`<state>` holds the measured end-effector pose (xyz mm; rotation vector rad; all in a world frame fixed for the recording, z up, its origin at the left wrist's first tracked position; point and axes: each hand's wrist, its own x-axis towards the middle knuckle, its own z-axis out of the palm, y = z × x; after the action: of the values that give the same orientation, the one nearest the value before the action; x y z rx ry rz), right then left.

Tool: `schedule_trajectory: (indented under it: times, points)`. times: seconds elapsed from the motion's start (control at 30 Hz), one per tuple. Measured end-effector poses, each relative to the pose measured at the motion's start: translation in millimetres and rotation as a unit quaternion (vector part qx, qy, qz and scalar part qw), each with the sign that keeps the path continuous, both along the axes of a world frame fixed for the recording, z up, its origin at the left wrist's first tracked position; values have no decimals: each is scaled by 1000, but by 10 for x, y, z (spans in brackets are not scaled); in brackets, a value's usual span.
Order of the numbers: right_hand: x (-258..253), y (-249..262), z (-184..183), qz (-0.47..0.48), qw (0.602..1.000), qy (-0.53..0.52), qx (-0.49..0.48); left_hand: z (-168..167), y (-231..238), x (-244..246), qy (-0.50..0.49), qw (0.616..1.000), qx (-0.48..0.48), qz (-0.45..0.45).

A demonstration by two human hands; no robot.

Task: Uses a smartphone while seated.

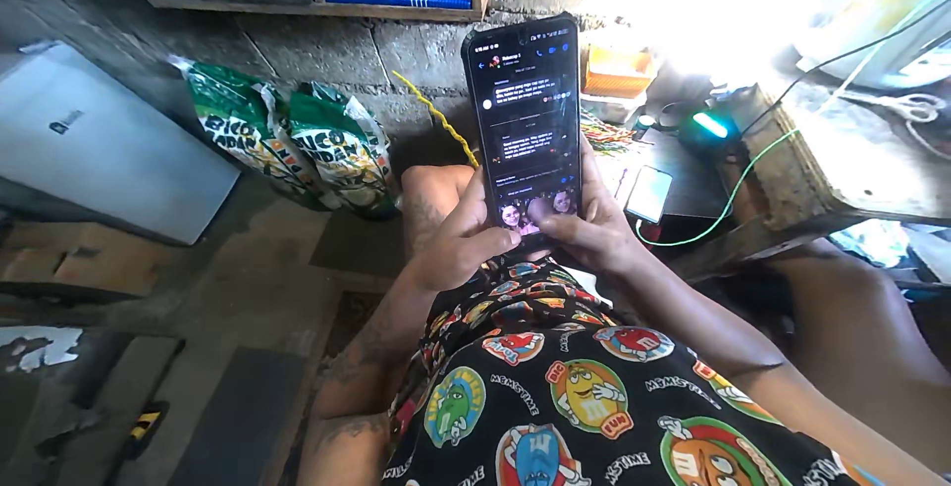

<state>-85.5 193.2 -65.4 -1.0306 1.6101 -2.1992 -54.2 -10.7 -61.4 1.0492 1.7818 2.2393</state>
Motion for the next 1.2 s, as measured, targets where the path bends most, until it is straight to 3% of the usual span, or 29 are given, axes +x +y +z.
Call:
schedule_trajectory:
  times: [0.27, 0.5, 0.57, 0.7, 0.93, 1.1, 1.2]
  points:
    - [-41, 26, 4, 85, 995, -25, -51, -3, -5, -10, -5, 1000, 21, -3]
    - [39, -104, 45, -98, 995, -14, 21, 0, 79, 15, 7, 999, -18, 45]
    - [21, -70, 33, -67, 997, -25, 13, -6, 69, 7, 2, 999, -15, 41]
    - [-52, 9, -24, 86, 994, -33, -61, -17, 19, -19, -9, 1000, 5, 30]
    - [3, -6, 34, 22, 999, -40, -22, -22, 37, -15, -5, 1000, 24, 9]
    - [-11, 16, -3, 63, 997, -21, -42, -16, 36, -7, -3, 1000, 22, 4]
    - [24, -6, 10, 15, 999, -21, -19, -4, 42, 9, -7, 1000, 13, 6]
